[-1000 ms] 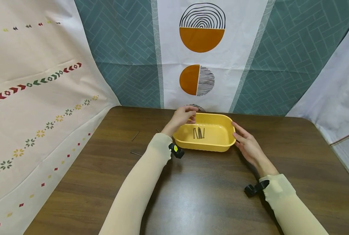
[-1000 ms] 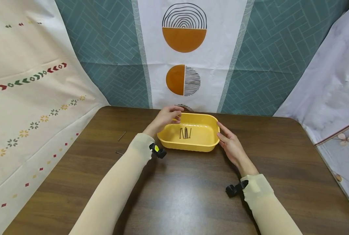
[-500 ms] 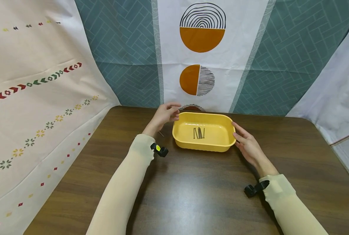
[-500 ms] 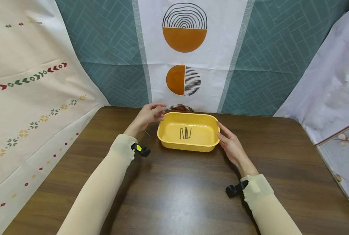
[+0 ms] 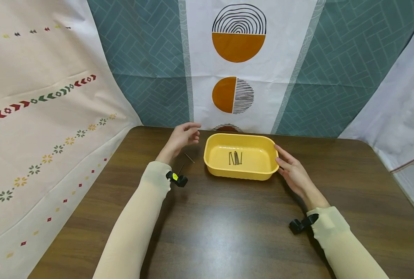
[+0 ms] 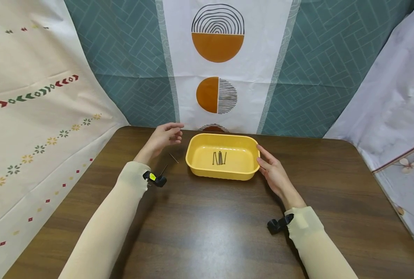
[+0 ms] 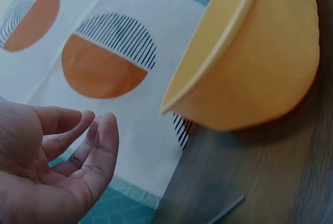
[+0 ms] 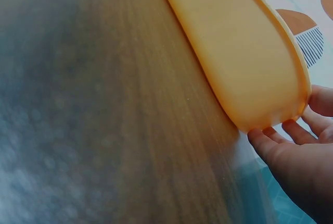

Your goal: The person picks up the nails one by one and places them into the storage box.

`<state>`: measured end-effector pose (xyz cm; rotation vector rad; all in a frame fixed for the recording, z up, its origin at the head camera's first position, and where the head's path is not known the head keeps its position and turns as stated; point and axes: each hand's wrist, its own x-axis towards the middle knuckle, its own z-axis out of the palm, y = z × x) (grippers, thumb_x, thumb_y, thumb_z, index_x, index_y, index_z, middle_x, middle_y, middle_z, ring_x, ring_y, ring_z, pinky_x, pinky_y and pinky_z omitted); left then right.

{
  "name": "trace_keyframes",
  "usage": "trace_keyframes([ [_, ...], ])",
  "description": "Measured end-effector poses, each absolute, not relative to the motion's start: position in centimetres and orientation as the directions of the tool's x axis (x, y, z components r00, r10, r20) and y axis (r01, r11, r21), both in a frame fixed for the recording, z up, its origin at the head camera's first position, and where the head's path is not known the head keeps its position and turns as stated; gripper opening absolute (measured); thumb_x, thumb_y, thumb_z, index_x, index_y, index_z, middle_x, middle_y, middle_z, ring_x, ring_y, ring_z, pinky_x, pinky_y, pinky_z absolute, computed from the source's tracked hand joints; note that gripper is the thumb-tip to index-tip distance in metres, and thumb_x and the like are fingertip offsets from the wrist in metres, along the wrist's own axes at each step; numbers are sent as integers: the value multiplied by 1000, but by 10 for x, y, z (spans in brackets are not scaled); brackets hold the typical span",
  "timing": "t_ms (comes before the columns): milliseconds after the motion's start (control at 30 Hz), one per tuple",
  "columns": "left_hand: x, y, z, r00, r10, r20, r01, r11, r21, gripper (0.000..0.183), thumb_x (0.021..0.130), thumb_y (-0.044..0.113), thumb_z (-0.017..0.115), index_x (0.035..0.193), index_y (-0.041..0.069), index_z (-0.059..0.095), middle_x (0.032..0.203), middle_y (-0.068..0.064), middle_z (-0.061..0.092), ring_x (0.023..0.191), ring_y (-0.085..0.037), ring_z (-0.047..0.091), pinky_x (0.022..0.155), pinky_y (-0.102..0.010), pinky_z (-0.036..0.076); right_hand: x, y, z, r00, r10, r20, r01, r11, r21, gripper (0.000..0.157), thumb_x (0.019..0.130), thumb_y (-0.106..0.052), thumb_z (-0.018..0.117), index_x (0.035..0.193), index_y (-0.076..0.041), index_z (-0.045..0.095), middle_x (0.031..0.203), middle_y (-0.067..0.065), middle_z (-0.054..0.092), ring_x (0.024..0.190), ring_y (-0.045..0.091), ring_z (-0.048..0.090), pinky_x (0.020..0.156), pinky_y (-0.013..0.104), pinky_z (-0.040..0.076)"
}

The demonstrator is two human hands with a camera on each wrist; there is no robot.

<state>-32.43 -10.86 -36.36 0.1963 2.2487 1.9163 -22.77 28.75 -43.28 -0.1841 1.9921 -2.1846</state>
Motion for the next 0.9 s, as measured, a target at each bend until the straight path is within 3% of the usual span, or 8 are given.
trace_keyframes([
  [200,-321,-135,-368,-975,213,-63,-16,216,976,36,111,16,51,144,1,58,110,-12,63,106,-35,64,93,-39,58,-228,287,-432,-975,-219,-29,51,-96,-994,63,113,-22,47,168,-14,18,174,11,7,151,20,29,107,22,41],
  [433,-317,-170,-374,-977,197,-84,-32,251,967,38,111,17,50,144,-1,56,117,-20,61,95,-22,67,88,-33,60,-228,286,-433,-975,-220,-26,49,-98,-994,62,113,-21,46,168,-14,18,174,12,8,149,18,32,104,20,42],
  [733,-313,-197,-377,-979,176,-104,-53,273,961,39,112,19,50,146,-1,54,114,-15,62,92,-15,67,86,-29,59,-227,287,-434,-976,-217,-29,55,-115,-992,63,112,-22,47,168,-15,19,174,11,7,146,16,35,104,21,42],
  [900,-311,-205,-376,-979,172,-110,-59,277,959,42,112,19,49,148,-2,51,105,-4,63,87,-9,67,88,-32,59,-227,287,-433,-977,-212,-30,57,-121,-991,62,112,-21,47,168,-14,20,174,11,8,144,14,36,103,19,43],
])
